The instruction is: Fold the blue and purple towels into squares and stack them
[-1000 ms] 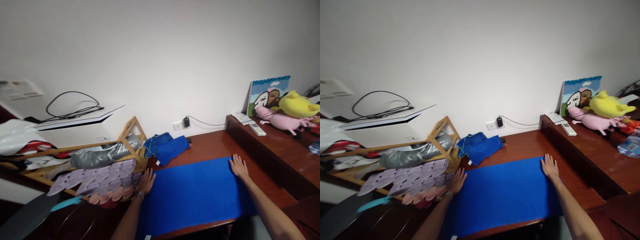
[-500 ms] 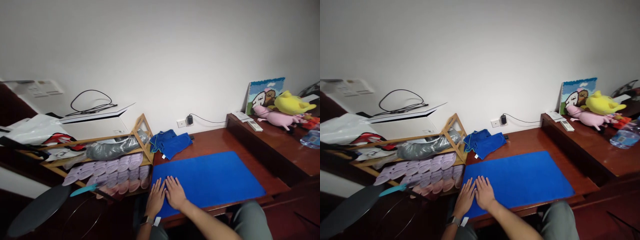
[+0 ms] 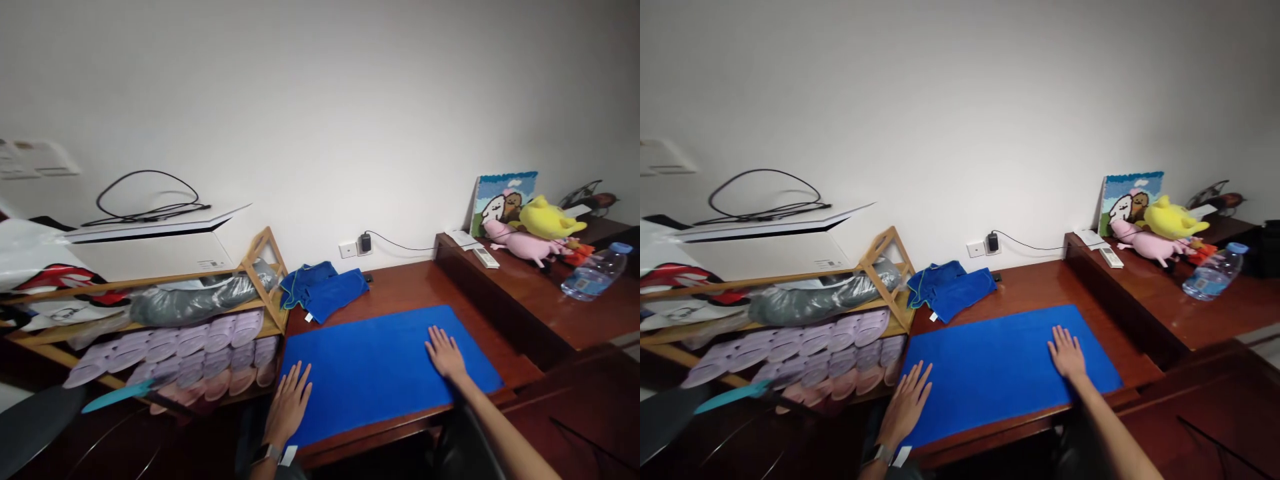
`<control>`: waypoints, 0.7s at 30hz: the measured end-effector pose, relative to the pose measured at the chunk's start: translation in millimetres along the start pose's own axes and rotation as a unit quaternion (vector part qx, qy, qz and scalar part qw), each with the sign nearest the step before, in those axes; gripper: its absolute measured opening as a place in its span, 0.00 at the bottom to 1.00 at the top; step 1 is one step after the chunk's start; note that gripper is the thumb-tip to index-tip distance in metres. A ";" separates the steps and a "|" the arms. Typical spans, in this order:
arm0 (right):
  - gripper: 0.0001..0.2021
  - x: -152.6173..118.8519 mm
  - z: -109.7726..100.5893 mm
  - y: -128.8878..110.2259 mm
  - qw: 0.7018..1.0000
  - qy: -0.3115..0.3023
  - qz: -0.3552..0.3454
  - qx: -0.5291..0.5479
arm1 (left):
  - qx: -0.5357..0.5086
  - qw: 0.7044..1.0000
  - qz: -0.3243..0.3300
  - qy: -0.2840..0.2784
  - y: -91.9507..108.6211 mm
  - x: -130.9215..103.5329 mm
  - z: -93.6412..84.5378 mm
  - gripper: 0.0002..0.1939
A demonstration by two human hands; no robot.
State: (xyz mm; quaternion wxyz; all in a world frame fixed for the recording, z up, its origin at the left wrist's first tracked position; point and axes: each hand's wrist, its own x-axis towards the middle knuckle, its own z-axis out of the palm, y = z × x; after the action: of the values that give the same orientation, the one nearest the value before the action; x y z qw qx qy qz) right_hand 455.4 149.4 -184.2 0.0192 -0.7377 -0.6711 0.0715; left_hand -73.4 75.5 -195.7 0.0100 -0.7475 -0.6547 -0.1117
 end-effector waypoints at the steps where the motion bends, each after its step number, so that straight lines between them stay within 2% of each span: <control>1: 0.36 5.8 -2.3 29.4 1.000 0.001 0.028 -0.007 | 0.001 1.000 0.002 -0.001 -0.7 0.3 0.3 0.30; 3: 0.37 14.4 -4.2 75.0 0.998 0.004 0.064 -0.006 | 0.007 1.000 0.005 -0.004 -2.2 1.0 0.8 0.30; 6: 0.38 20.5 -1.6 107.1 0.997 0.008 0.075 0.009 | 0.020 1.000 0.010 0.000 -3.9 2.2 1.8 0.30; 14: 0.38 24.0 8.5 110.5 0.997 0.017 0.079 0.021 | 0.032 0.999 0.028 -0.003 -13.2 2.0 3.6 0.29; 16: 0.38 25.4 9.6 102.7 0.996 0.028 0.079 0.019 | 0.021 0.999 0.033 0.005 -20.2 5.7 2.8 0.28; 18: 0.37 26.5 8.6 79.5 0.997 0.053 0.060 0.022 | 0.009 0.999 0.034 0.026 -27.2 16.4 0.7 0.27; 21: 0.35 26.1 1.7 8.5 0.994 0.088 -0.025 0.053 | 0.005 0.998 0.030 0.060 -33.4 46.4 -3.3 0.27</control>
State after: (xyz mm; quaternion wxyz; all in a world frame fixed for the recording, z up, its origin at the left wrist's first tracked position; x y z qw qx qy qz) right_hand 465.8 174.3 -189.0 0.1185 -0.7222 -0.6802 0.0415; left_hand -101.3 125.0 -188.4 0.0567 -0.7585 -0.6310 -0.1529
